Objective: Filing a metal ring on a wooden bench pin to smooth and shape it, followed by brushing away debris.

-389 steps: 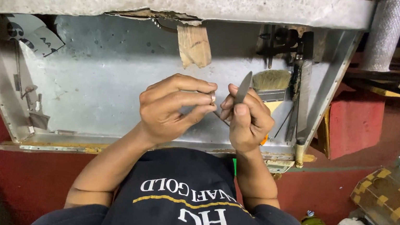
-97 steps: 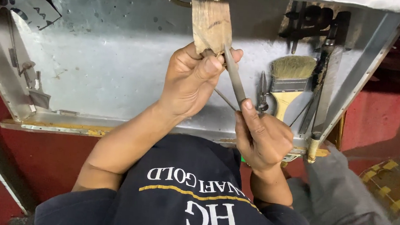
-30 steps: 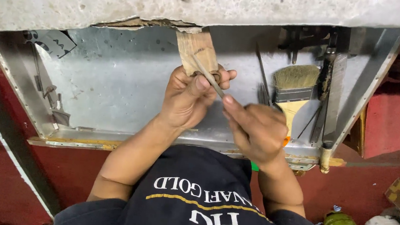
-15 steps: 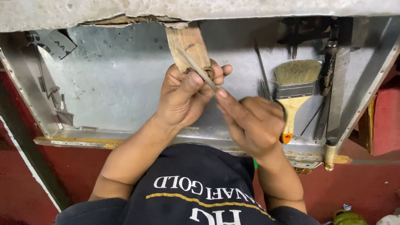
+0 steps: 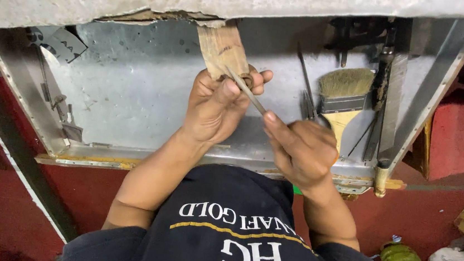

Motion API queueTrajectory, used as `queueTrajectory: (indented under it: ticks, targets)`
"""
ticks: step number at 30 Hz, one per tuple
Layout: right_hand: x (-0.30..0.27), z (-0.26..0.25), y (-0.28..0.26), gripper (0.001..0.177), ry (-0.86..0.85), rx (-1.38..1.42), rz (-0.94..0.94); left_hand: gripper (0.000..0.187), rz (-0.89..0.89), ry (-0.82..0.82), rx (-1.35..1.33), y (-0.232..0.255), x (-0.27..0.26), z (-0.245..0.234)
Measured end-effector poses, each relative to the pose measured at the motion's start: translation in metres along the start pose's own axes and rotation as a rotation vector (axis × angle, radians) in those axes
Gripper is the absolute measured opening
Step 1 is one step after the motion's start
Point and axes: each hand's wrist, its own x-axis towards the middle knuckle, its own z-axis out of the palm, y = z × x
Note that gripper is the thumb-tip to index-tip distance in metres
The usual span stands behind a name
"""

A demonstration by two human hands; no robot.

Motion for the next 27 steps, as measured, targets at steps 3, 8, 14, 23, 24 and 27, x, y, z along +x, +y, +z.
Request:
queueTrajectory:
  ticks: [3,8,14,23,24,27]
  targets:
    - [0.028,0.012,-0.002,0.027,0.03,0.071,-0.013,0.015,-0.016,0.01,-0.003,-0.001,-0.002,-0.007]
    - [0.004,0.001,-0.003,0.029,0.015,0.013,-0.008,0.014,-0.005,0.005,-0.007,-0.002,-0.002,-0.002]
    - [0.017,0.005,-0.006,0.031,0.003,0.044,-0.008,0.014,0.002,0.0,-0.013,-0.004,-0.005,-0.003]
    - [-0.002,-0.003,-0.008,0.031,0.014,0.021,0.017,0.014,0.015,-0.006,-0.02,-0.007,-0.004,-0.003]
    - [-0.001,-0.004,-0.008,0.031,0.006,0.008,0.021,0.013,0.018,-0.005,-0.019,-0.007,-0.003,-0.003]
    - [0.012,0.002,-0.004,0.031,-0.014,0.052,0.027,0.014,0.004,-0.009,-0.012,-0.004,-0.001,-0.002]
